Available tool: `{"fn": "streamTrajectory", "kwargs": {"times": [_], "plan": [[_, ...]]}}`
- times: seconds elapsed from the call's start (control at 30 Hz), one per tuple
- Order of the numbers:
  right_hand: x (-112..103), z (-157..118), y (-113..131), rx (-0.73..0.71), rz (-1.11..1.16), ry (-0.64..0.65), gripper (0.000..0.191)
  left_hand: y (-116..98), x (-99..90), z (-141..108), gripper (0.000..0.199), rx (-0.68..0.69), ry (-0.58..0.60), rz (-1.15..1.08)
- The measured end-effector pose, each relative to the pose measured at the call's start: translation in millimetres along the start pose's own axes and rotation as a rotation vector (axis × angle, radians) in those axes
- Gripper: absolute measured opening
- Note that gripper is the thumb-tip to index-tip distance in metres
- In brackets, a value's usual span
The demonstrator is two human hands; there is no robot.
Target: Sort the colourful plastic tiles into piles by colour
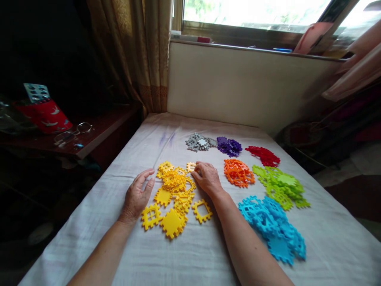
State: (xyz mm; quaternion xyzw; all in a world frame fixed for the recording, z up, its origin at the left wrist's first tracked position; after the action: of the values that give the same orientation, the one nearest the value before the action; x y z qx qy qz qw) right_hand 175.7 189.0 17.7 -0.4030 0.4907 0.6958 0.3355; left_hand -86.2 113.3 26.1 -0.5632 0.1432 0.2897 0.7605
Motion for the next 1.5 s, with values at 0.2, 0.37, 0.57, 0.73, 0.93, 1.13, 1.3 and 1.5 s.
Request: {"fn": "streamTrajectory", "kwargs": {"times": [0.2,0.37,0.57,0.73,0.93,1.13,1.3,1.5], "plan": [[-6.1,2.3,-9.8,0.06,-0.008,-0.124,0.024,-7.5,5.4,-2.6,0.036,0.026,0.052,0.053],[-19.9,-4.0,-45.3,0.254,0.098,-0.344,0.038,-16.8,13.4,-5.8,0.031,0.079,0.142,0.109],[-20.2,-4.6,-60.2,0.326,0.191,-0.367,0.038,-14.1,15.1,-6.6,0.033,0.094,0.16,0.147],[-30.6,-5.1,-52.0,0.292,0.188,-0.364,0.037,-12.4,16.2,-6.3,0.031,0.087,0.171,0.159],[-26.2,-0.1,10.0,-0.011,0.217,-0.189,0.023,-12.1,11.8,-4.8,0.032,0.062,0.119,0.14],[15.7,-12.5,84.0,-0.388,0.197,0.142,0.048,-13.6,15.0,-6.3,0.028,0.129,0.134,0.171],[14.8,-14.4,85.8,-0.349,0.258,0.112,0.039,-11.2,16.5,-7.7,0.026,0.143,0.131,0.196],[15.5,-14.0,82.1,-0.281,0.275,0.095,0.036,-14.6,20.3,-8.3,0.027,0.195,0.17,0.23]]}}
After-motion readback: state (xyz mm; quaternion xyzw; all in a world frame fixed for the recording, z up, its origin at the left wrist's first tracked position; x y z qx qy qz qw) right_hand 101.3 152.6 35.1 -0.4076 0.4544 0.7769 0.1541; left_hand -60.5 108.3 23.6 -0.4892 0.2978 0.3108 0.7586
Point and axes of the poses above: each hand's wrist, its own z-axis towards the middle knuckle, its own x-axis out of the palm, y = z × x, the point moved 8 cm from there along z, towards the middle knuckle, and after that the axes turned 6 degrees about y, right-handed, at the moved point
